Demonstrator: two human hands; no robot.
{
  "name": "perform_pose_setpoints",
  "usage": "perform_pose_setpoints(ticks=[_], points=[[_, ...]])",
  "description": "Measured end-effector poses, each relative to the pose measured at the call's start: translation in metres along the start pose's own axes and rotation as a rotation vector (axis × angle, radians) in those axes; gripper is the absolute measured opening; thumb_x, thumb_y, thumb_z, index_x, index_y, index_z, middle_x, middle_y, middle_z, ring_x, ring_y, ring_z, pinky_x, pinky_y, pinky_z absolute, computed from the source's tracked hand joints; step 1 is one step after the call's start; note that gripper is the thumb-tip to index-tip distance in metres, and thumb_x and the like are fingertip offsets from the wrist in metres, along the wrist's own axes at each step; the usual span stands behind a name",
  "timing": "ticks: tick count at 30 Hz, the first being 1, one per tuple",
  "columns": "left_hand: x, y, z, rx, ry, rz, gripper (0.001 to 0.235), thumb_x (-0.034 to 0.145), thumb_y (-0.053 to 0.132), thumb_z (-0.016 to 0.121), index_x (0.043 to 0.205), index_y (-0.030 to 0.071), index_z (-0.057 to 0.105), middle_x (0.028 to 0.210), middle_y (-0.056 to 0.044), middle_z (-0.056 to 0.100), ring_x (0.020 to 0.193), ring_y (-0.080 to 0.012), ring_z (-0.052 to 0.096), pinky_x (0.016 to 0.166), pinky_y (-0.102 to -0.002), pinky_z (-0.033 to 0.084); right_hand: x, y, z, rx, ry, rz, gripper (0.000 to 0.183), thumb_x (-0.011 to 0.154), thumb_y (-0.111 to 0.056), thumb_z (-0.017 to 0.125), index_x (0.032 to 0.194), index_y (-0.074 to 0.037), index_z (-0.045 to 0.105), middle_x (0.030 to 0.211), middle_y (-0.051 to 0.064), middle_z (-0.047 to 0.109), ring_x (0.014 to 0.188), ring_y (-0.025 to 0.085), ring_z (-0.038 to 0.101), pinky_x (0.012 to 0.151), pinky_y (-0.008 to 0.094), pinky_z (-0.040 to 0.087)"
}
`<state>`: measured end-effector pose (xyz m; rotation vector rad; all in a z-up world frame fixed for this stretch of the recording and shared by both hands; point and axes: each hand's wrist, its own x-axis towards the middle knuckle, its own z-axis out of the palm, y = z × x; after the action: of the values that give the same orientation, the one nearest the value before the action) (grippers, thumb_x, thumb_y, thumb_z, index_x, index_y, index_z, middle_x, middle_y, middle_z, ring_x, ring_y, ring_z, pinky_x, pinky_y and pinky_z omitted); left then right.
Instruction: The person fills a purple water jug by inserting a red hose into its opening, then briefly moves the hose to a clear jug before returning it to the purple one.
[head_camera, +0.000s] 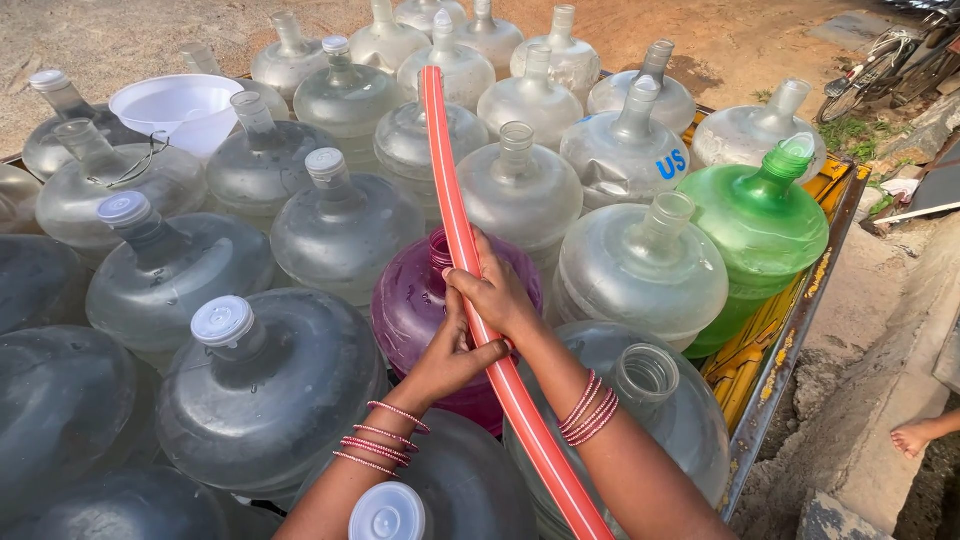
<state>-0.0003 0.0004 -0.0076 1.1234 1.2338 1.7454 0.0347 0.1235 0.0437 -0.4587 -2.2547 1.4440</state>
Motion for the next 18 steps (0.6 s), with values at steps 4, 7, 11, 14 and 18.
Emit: perform_pose_setpoints(ticks=[4,7,11,14,18], points=[[0.001,0.0011,0.0006,0.016,-0.006,0.028,0.112,0.088,0.0,0.064,0.157,0.008,-0.024,0.141,-0.019,0.047,0.116,-0.0228,0.065,0.097,-0.038,0.06,-0.0013,-0.002,0.0003,0.049,0.006,-0.026,0.08,0.084,-0.024,0.065,0.157,-0.011,0.037,0.093,0.009,0.07,0.085,0.018,0.068,0.081,0.032,0.054],[-0.0011,0.0048,0.0007,0.046,-0.002,0.006,0.114,0.087,0.0,0.065,0.156,0.008,-0.026,0.142,-0.019,0.047,0.116,-0.0228,0.065,0.096,-0.037,0.06,-0.0027,-0.0022,0.0021,0.082,0.003,-0.018,0.078,0.084,-0.023,0.065,0.156,-0.011,0.038,0.095,0.008,0.068,0.086,0.017,0.066,0.082,0.032,0.053],[-0.0009,0.0042,-0.0004,0.056,0.008,-0.01,0.115,0.087,0.001,0.065,0.156,0.007,-0.027,0.138,-0.021,0.049,0.113,-0.0239,0.067,0.095,-0.037,0.06,-0.0022,0.0012,0.0033,0.107,0.008,-0.079,0.073,0.087,-0.023,0.065,0.155,-0.009,0.04,0.107,0.007,0.067,0.095,0.015,0.064,0.088,0.03,0.052],[-0.0033,0.0016,0.0001,0.072,0.001,0.015,0.115,0.088,0.002,0.066,0.156,0.006,-0.027,0.141,-0.02,0.048,0.118,-0.023,0.064,0.098,-0.037,0.059,-0.005,0.0033,0.0044,0.143,-0.004,-0.057,0.074,0.086,-0.022,0.065,0.155,-0.009,0.041,0.106,0.007,0.065,0.094,0.014,0.062,0.088,0.029,0.051],[-0.0004,0.004,0.0006,0.042,-0.007,0.022,0.114,0.087,0.003,0.066,0.156,0.006,-0.025,0.14,-0.019,0.048,0.117,-0.0234,0.065,0.097,-0.037,0.06,-0.0029,0.0,0.0037,0.156,-0.002,-0.037,0.076,0.085,-0.021,0.064,0.156,-0.01,0.039,0.104,0.005,0.064,0.092,0.013,0.062,0.087,0.028,0.051]])
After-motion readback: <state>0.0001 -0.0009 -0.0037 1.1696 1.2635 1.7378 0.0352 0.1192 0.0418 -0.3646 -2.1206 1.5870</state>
